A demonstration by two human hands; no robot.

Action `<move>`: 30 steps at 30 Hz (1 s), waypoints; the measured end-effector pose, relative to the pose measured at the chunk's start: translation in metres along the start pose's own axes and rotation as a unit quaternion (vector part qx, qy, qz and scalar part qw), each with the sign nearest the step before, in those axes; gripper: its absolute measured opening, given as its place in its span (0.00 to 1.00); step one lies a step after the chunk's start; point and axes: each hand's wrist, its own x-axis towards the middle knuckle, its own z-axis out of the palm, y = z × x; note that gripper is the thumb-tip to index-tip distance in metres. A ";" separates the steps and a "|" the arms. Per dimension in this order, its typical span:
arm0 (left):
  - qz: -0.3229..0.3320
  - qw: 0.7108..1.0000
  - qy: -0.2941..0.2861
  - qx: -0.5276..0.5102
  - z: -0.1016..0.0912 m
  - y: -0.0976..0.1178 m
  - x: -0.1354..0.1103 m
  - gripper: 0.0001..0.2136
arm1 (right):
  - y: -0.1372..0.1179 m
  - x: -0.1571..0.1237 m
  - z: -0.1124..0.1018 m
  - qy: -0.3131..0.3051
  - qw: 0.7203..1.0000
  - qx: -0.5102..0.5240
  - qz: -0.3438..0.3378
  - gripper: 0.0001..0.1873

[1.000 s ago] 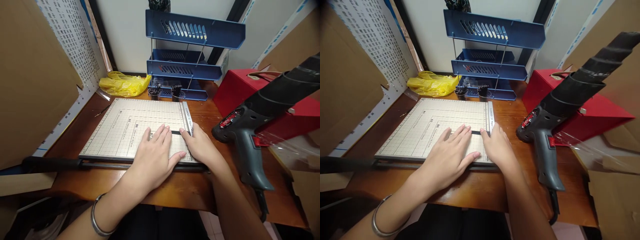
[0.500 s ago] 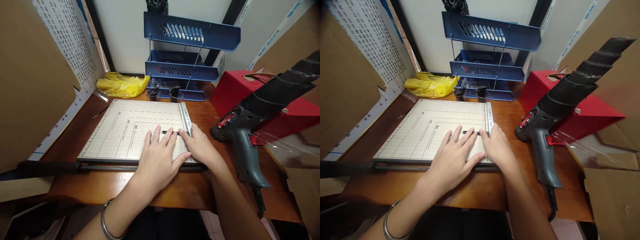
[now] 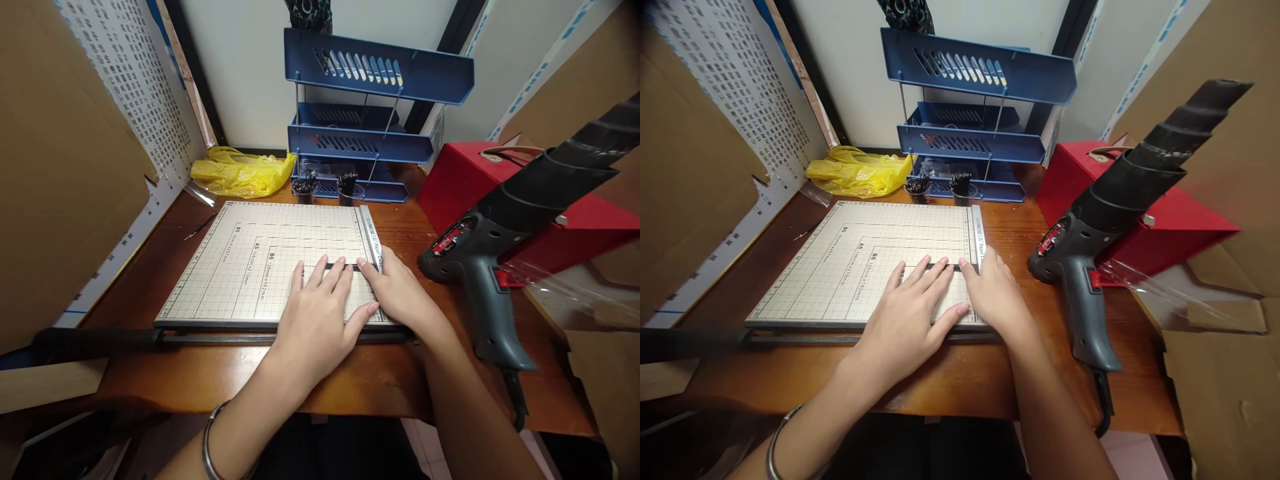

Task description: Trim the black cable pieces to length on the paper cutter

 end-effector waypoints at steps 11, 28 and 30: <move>0.015 0.999 0.047 -0.004 0.003 0.001 0.004 0.26 | -0.001 0.000 -0.001 -0.006 1.000 -0.003 0.002 0.26; -0.018 0.999 0.031 0.004 0.004 0.008 0.004 0.27 | 0.001 0.002 0.000 -0.003 1.000 0.003 0.000 0.25; -0.024 0.999 0.029 0.001 0.003 0.007 0.004 0.26 | 0.001 0.001 0.000 -0.004 1.000 0.001 0.002 0.25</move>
